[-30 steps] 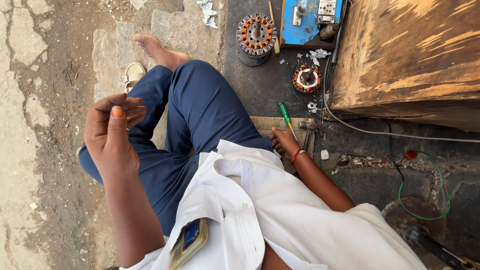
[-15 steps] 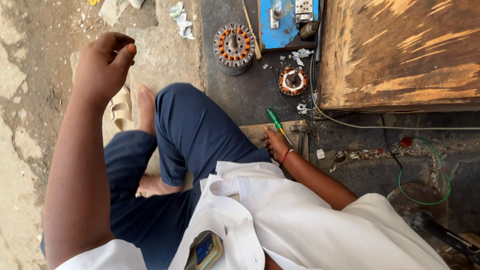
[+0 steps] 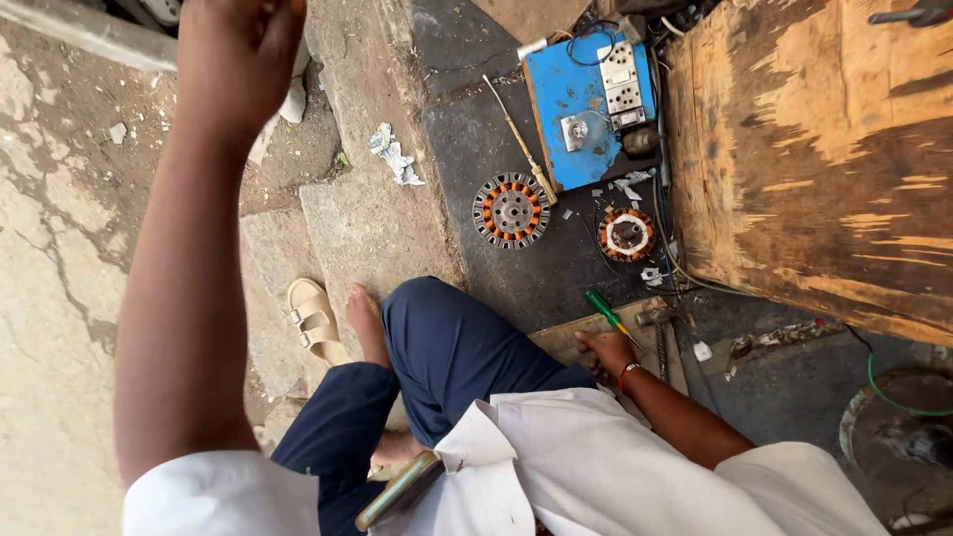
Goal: The person sits on the ground working on electric motor stators. They use a green-handled screwdriver on a motor stator, handle and position copper wires, connect wires to a small electrical testing device on the ground, and work on the motor windings before standing up at the end.
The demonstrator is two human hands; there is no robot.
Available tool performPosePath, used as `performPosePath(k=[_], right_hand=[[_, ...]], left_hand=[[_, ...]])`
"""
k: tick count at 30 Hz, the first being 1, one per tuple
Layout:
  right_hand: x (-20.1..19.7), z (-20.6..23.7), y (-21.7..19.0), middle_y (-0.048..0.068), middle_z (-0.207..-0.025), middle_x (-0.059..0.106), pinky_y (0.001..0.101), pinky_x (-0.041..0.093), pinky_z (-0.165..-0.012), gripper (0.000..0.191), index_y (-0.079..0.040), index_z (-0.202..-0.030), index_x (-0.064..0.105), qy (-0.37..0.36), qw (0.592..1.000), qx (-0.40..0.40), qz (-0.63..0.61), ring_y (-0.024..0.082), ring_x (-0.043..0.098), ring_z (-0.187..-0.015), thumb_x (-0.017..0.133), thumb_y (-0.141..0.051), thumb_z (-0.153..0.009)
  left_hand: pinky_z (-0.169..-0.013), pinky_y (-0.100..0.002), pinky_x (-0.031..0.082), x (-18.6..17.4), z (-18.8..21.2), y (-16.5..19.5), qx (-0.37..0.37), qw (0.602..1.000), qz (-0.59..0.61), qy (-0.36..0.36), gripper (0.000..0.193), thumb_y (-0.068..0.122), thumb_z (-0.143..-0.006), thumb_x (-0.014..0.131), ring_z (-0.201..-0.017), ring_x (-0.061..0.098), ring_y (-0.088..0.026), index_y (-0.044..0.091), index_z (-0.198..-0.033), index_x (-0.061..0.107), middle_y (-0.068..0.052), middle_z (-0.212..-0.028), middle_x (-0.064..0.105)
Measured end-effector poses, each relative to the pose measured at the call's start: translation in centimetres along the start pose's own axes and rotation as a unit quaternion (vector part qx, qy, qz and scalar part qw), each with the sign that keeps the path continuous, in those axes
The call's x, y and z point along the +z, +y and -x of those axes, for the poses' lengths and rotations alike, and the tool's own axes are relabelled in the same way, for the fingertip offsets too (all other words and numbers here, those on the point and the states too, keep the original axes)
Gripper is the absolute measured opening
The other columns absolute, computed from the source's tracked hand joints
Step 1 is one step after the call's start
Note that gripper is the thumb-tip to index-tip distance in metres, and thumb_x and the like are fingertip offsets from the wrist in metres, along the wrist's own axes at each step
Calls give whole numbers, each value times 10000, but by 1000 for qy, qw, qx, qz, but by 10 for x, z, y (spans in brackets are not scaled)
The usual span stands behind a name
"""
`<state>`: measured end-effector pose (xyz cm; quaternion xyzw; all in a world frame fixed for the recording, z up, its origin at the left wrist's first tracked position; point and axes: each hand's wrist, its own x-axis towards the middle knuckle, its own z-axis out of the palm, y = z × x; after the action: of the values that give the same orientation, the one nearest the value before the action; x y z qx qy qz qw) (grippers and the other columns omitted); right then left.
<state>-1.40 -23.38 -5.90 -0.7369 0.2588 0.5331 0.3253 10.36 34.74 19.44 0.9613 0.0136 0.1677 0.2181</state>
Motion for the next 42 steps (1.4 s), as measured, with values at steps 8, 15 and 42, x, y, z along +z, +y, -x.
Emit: performPosePath(k=[8,15,42], right_hand=[[8,25,-21,109,-554,620,342,458,-407,457,31,-832,732,-21,996,-25,-77,191,582,-433,813,-418,-849],[6,37,-39,126,-566,672,324,432,-398,466,41,-841,733,-12,994,4,-105,188,599,-432,808,-418,-854],[52,94,-113,134,-1144,744,496,575,-868,462,-156,-1078,770,352,923,129,82,376,703,-1044,743,-563,-860]], left_hand=[[-851,-419,564,-63,192,64,-88,979,-105,-153,319,101,-908,656,-1021,674,-307,129,-1222,706,-95,-1213,691],[-902,-492,540,-70,286,41,-134,969,-84,-188,494,195,-752,721,-1111,638,-383,147,-1241,672,-191,-1355,596],[-950,-497,500,-89,270,81,27,939,25,-341,521,298,-851,717,-1144,581,-436,173,-1346,611,-236,-1426,505]])
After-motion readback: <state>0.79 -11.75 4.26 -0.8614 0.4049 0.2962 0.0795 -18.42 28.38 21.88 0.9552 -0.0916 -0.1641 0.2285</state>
